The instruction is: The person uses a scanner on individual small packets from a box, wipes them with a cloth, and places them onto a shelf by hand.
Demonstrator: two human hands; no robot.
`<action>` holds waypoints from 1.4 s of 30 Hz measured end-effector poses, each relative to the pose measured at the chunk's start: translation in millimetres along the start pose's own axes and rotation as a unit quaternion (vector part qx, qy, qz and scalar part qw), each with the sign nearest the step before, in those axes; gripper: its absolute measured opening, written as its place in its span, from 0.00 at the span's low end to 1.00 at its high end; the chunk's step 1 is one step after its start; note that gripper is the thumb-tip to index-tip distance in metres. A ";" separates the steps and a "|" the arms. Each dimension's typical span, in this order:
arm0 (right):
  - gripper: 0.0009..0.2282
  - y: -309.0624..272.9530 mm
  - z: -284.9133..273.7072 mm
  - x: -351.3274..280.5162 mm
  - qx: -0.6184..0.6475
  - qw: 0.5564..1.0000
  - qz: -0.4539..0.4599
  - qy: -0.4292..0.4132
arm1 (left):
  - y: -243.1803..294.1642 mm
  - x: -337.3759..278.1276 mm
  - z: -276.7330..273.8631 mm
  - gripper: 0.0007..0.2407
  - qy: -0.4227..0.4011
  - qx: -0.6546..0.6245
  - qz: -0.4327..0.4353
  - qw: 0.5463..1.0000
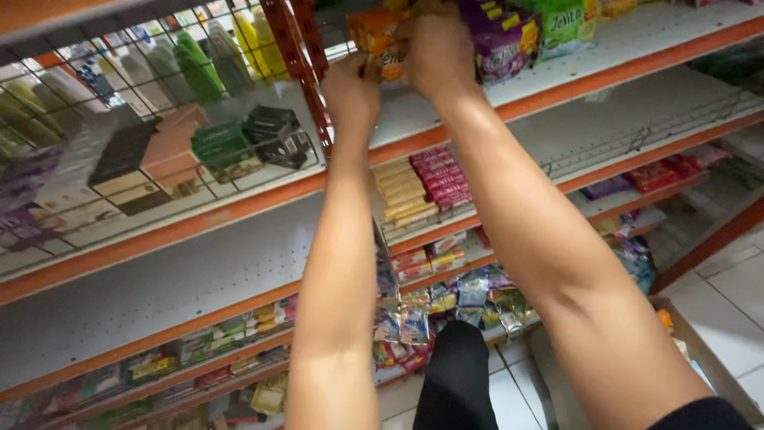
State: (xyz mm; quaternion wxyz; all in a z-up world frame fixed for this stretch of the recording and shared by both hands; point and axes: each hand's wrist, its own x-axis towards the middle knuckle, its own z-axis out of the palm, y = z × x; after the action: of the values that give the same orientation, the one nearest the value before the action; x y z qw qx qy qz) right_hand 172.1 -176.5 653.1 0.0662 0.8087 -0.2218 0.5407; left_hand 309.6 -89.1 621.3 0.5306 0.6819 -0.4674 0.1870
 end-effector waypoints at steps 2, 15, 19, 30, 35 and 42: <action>0.04 9.5 34.4 17.6 -0.010 0.992 0.114 -0.060 | -21.3 22.4 27.5 0.08 -0.020 0.124 0.023 0.992; 0.16 46.2 92.8 -8.2 0.024 0.935 0.150 -0.319 | -84.1 95.1 89.0 0.19 -0.180 0.168 -0.027 0.969; 0.19 35.2 83.3 -1.3 0.013 0.931 0.119 -0.344 | -89.3 103.8 93.2 0.22 -0.176 0.179 -0.070 0.965; 0.15 34.4 80.4 -12.2 0.016 0.980 0.001 -0.200 | -105.3 94.4 93.8 0.18 -0.141 -0.111 0.034 0.983; 0.10 16.8 57.2 -3.9 0.075 0.989 -0.079 -0.099 | -72.4 75.5 66.3 0.16 -0.169 0.052 0.079 0.981; 0.04 -1.0 -63.8 -260.6 0.406 0.911 0.066 0.015 | 17.7 -79.6 -22.9 0.15 0.005 -0.185 0.097 0.978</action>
State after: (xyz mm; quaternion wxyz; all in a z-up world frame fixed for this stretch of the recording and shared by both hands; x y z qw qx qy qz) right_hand 36.0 -78.5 443.7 -0.3009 0.7410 -0.0349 0.5993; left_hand 261.0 -33.5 579.6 0.6291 0.5229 -0.5550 0.1511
